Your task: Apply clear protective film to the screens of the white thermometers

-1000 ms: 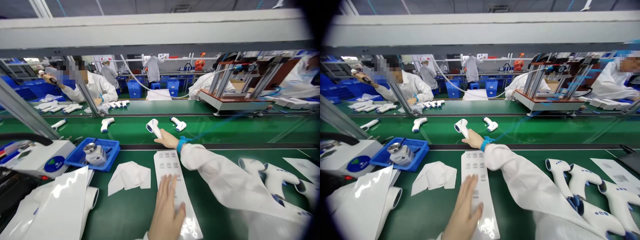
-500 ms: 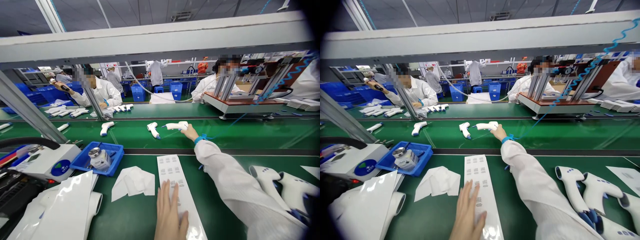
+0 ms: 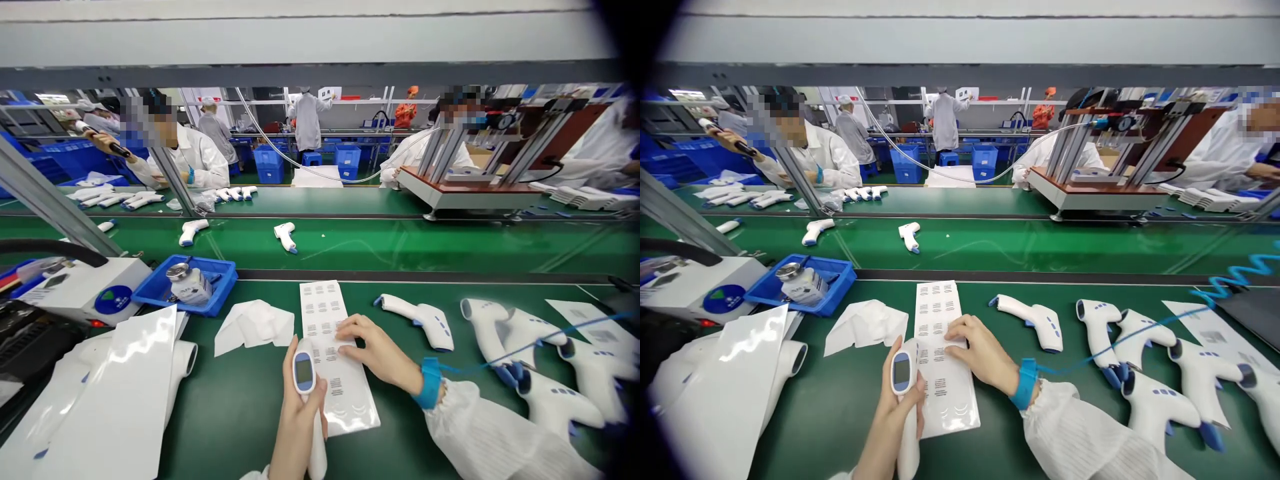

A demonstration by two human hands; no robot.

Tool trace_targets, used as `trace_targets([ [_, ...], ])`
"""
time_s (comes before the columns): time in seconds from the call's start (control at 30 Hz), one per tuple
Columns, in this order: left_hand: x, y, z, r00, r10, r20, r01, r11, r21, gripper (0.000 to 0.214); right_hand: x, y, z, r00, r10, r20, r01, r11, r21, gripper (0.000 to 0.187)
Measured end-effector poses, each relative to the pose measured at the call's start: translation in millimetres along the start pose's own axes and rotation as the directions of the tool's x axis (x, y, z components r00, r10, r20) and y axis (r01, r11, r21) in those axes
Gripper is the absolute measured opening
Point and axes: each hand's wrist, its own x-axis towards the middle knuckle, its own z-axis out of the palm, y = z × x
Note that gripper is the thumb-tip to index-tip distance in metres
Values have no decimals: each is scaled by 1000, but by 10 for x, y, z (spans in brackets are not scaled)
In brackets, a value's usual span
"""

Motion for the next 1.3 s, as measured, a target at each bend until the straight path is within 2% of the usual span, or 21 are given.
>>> trace_targets([
  [0.1,5,-49,16,999,32,-33,-31,999,11,92,38,168,161,994,20,-108,-21,1000,-8,12],
  [0.27,76,-92,16,998,61,-30,-60,998,35,80,69,213,329,986,10,-169,-9,1000,1,15],
  [0.4,72,-83,20,999,45,-5,-45,996,77,75,109,184,339,984,28,-176,-31,999,-18,14],
  [0.6,63,-30,40,999,48,21,-51,987,154,74,198,97,317,986,27,-166,-51,988,-145,12],
  [0.83,60,-9,47,999,14,32,-20,980,198,72,161,32,331,993,-71,-99,53,982,-179,15],
  [0.9,64,-8,39,999,28,34,-33,983,181,73,50,15,309,992,-112,-62,105,989,-100,17],
  [0.97,76,-11,32,998,43,40,-49,985,166,75,-98,-19,254,994,-108,5,108,991,76,17],
  [1.03,96,-24,35,996,77,50,-84,986,143,75,-245,-83,171,984,-37,173,-20,948,317,14],
  [1.07,108,-37,44,993,103,60,-110,986,128,73,-304,-128,126,962,-4,274,-115,902,417,12],
  [1.1,119,-55,58,989,130,74,-138,984,114,72,-346,-180,84,938,20,347,-196,853,483,10],
  [1.13,129,-77,77,984,157,90,-166,981,102,71,-370,-237,50,931,35,364,-232,826,513,8],
  [1.17,136,-101,100,978,178,104,-188,977,96,71,-373,-293,27,946,44,321,-212,835,509,8],
  [1.23,138,-143,153,974,196,112,-208,973,101,71,-327,-388,13,994,27,110,-69,915,398,8],
  [1.3,125,-162,203,975,201,92,-211,971,114,71,-238,-438,35,997,-34,-69,50,970,236,8],
])
